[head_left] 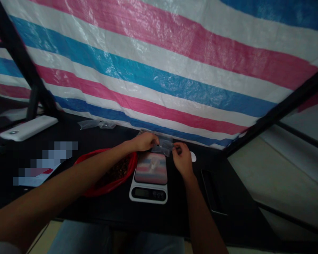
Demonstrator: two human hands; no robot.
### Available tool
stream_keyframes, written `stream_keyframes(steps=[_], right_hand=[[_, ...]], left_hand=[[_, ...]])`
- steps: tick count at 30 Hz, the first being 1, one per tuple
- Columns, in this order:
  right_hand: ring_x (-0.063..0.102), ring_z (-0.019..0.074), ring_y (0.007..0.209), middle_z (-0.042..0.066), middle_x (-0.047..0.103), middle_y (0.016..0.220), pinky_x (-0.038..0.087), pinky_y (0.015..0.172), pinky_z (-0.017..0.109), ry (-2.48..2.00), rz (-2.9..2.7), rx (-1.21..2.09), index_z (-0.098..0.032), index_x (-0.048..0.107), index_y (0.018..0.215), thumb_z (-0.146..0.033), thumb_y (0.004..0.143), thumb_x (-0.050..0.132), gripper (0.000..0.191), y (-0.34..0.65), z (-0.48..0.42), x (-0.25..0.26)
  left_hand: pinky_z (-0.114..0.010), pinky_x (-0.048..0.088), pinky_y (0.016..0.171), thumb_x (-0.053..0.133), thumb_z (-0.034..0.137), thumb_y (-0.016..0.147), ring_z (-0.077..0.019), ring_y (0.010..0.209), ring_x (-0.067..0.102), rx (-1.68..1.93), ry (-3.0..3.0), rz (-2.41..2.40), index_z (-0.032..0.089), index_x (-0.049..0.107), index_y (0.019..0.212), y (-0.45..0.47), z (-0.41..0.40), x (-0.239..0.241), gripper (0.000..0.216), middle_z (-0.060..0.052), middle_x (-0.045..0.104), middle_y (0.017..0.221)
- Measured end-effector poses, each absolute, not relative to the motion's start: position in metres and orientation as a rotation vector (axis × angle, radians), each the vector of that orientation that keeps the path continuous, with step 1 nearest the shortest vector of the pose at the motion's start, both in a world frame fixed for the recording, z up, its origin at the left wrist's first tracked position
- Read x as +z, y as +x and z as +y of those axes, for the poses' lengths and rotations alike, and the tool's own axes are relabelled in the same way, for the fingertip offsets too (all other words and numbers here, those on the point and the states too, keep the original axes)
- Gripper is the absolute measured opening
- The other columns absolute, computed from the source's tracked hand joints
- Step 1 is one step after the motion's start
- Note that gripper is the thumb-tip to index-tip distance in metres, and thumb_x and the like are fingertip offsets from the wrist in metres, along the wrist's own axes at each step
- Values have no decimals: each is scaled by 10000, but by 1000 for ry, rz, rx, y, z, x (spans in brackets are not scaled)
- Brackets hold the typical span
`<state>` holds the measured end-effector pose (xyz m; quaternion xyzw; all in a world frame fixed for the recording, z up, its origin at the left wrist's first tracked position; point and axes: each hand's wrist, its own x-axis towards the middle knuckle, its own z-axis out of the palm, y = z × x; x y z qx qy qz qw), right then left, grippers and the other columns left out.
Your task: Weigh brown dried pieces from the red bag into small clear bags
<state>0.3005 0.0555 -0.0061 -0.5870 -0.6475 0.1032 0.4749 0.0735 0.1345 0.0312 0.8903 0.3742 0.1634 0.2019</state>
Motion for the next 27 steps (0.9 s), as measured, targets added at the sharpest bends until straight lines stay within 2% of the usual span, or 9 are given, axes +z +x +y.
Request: stream_keyframes(steps=[3, 5, 8, 11, 16, 19, 22, 24, 27], right_hand=[[639, 259, 982, 103, 703, 1065, 518, 934, 438, -1332, -1833, 245, -215, 762, 1001, -215, 900, 555, 231, 295, 52, -6], [610, 278, 1107, 99, 712, 1134, 491, 1017, 468, -1336, -1949, 234, -241, 790, 1024, -166, 908, 548, 278, 293, 51, -5], [568, 287, 1223, 90, 710, 1246, 458, 1083, 485, -1412, -2035, 223, -255, 814, 1057, -88, 894, 522, 374, 292, 49, -5], [560, 304, 1262, 97, 704, 1296, 452, 1092, 496, -1517, -2069, 233, -247, 821, 1081, -140, 930, 546, 331, 292, 48, -6], [572, 327, 1261, 122, 694, 1334, 443, 1089, 517, -1635, -2041, 183, -255, 809, 1131, -380, 1020, 541, 316, 292, 45, -9], [572, 336, 1255, 134, 694, 1326, 440, 1083, 531, -1624, -1961, 161, -244, 808, 1116, -385, 1019, 524, 332, 293, 46, -7], [611, 309, 1184, 135, 725, 1232, 461, 1059, 509, -1452, -1787, 191, -216, 797, 1075, -358, 994, 517, 324, 290, 46, 1], [663, 274, 1076, 117, 756, 1104, 511, 983, 457, -1301, -1642, 323, -206, 778, 1023, -384, 975, 536, 304, 285, 44, 8], [706, 223, 850, 67, 777, 917, 559, 787, 370, -1133, -1488, 680, -220, 748, 1024, -466, 935, 619, 292, 270, 35, 19]], left_hand=[[-285, 505, 1021, 507, -5, 839, -211, 1163, 695, 516, 2516, 1159, 163, 758, 1170, 65, 154, 37, 449, -74, 775, 1226], [-331, 506, 1033, 526, 3, 818, -254, 1189, 684, 487, 2522, 1257, 123, 730, 1233, 58, 170, 40, 477, -122, 753, 1275], [-318, 532, 962, 618, 74, 806, -273, 1106, 716, 341, 2537, 1305, 99, 749, 1179, 51, 189, 38, 396, -147, 775, 1208], [-296, 537, 880, 654, 130, 807, -271, 1028, 729, 233, 2552, 1327, 91, 762, 1123, 52, 197, 33, 336, -153, 790, 1135], [-308, 521, 789, 649, 168, 799, -279, 914, 717, 188, 2583, 1368, 86, 772, 997, 51, 194, 39, 247, -161, 789, 1010], [-306, 514, 798, 630, 165, 803, -262, 888, 701, 255, 2606, 1362, 106, 765, 986, 40, 188, 54, 235, -138, 780, 976], [-317, 510, 864, 555, 180, 875, -254, 953, 685, 397, 2620, 1361, 111, 741, 1048, 25, 169, 73, 263, -139, 761, 1033], [-329, 510, 910, 493, 210, 940, -248, 995, 679, 525, 2615, 1331, 117, 722, 1121, 18, 146, 83, 306, -134, 750, 1079], [-361, 502, 996, 524, 277, 975, -255, 1097, 664, 851, 2492, 1064, 150, 688, 1274, 15, 99, 91, 363, -119, 723, 1193]])
